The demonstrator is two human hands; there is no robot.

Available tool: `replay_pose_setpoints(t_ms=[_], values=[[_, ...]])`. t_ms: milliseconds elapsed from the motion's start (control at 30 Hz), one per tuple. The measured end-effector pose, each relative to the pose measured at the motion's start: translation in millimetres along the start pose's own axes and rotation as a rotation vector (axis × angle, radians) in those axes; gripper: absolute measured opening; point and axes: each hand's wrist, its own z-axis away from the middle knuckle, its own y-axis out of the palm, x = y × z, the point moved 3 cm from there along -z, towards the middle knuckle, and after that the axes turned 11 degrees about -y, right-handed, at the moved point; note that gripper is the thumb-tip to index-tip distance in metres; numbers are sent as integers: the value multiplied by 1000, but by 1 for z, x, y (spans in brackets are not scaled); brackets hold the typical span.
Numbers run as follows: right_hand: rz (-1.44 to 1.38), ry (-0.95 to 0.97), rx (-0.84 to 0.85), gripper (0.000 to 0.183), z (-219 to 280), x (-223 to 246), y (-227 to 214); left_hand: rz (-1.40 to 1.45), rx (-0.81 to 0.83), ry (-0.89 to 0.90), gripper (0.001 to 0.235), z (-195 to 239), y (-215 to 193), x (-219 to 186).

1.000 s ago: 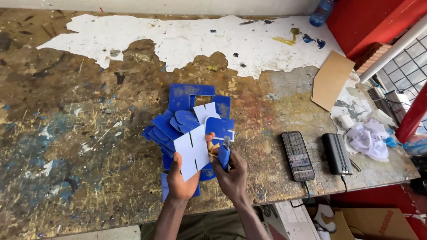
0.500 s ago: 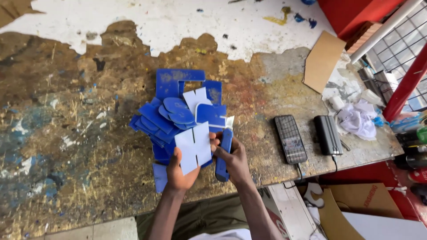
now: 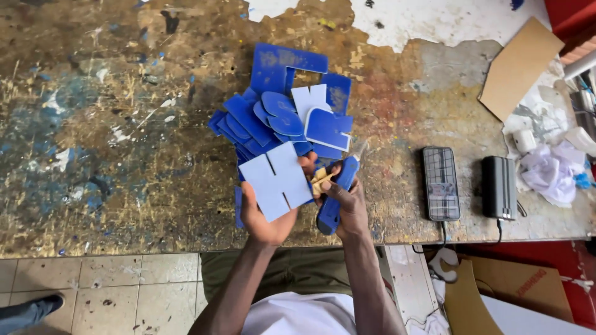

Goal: Peeling protective film from acrylic letters and trimming the edges with a utility knife.

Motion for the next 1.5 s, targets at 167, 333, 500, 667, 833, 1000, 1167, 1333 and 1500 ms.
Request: replay_pose_setpoints(t_ms=[167, 333, 500, 667, 833, 1000, 1167, 1333, 1500], values=[[252, 13, -93, 33, 3, 28, 39, 24, 25, 40, 84, -7, -7, 9], [427, -28, 9, 39, 0, 49, 29, -3, -16, 65, 83, -10, -9, 5], [712, -237, 13, 24, 0, 47, 29, -23, -66, 47, 81, -4, -12, 2], [720, -254, 63, 19, 11, 35, 45, -45, -85, 22, 80, -1, -16, -1], [647, -165, 259, 19, 13, 43, 52, -69, -44, -61, 80, 1, 7, -26], [508, -27, 297, 28, 8, 47, 54, -194, 99, -118, 79, -3, 24, -32], [457, 43, 293, 29, 3, 43, 41, -161, 100, -185, 86, -4, 15, -29], [515, 129, 394, 33, -18, 73, 28, -121, 79, -158, 91, -13, -12, -35], [336, -473, -237, 68, -71, 133, -2, -410, -48, -149, 129, -14, -30, -31]])
